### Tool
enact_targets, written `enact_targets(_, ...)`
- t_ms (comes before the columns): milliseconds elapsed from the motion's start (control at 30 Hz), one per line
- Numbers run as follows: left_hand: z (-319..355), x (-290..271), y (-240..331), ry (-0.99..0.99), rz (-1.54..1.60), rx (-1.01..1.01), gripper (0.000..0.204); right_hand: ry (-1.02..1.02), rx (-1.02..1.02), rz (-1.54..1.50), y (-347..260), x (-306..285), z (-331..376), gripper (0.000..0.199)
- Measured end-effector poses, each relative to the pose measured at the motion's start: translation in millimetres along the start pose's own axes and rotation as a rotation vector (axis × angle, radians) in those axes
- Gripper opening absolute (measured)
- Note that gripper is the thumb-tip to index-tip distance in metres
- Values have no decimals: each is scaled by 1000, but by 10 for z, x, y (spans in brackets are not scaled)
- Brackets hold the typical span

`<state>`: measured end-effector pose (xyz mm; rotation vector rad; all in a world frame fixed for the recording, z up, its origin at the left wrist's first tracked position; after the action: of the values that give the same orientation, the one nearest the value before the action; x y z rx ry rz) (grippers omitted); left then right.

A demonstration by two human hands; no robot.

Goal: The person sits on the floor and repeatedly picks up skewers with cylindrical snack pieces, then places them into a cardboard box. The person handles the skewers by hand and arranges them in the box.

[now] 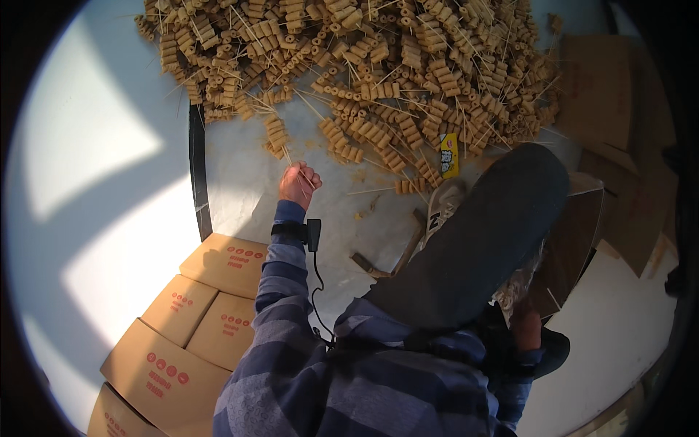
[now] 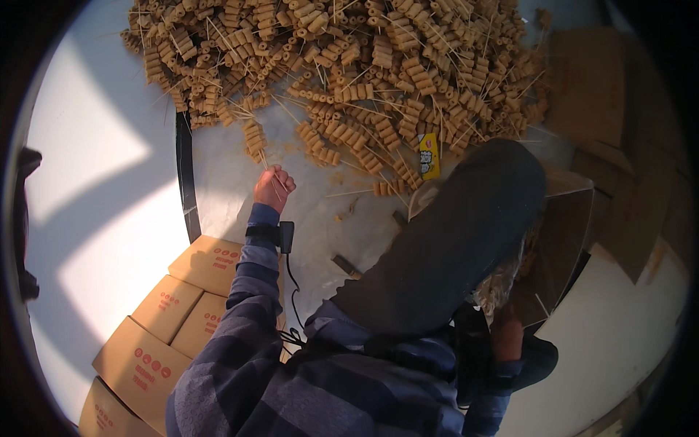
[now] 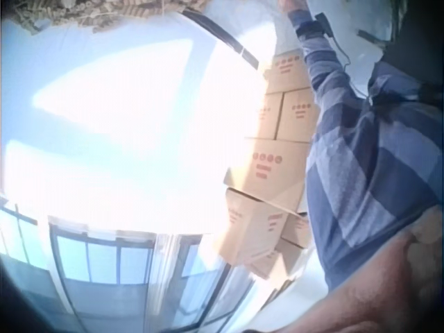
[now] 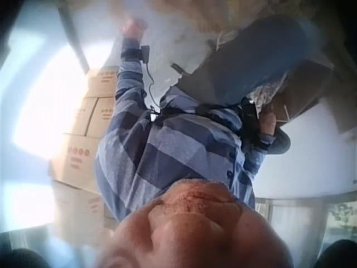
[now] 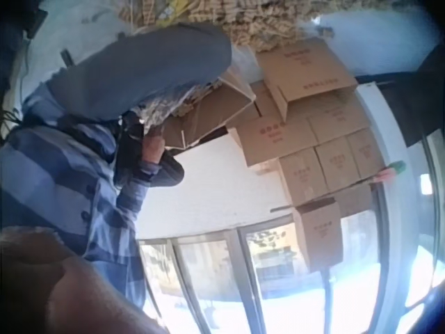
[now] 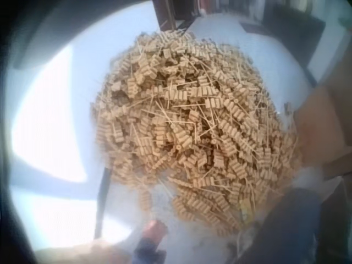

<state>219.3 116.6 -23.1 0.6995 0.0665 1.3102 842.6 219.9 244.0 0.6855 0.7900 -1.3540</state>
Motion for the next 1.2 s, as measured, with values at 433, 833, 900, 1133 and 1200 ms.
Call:
enact_targets(433,2989,2478,-97,-871,-1,-408,27,64,-246,-1163,-2055,-1621,279,35)
enact_targets(833,3942,3067,-846,-1623,-743,-331,35,35,-302,-1750,-1988,-1462,369,32)
enact_targets(900,3063,2833,-640,-1152,-610,-294,37,116,-255,-1852,-1759,-1516,311,33)
enact_targets(1133,361,1611,-1222,-298,-1727,424,40,162,34,-1795,-1221,-1272,155,35)
enact_targets(1200,-17,1154,-1603,-99,-1375,-40,42,158,120,-1740,-1157,-1135,145,35)
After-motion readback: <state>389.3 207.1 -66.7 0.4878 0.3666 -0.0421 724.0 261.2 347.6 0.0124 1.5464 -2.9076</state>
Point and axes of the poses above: each hand's wrist, its own z-axis away from the middle knuckle, its own x-axis out of the palm, y = z × x, the point moved 9 cm from there along -z, towards the middle knuckle, and after that the axes turned 7 degrees about y, right-handed, at the moved point
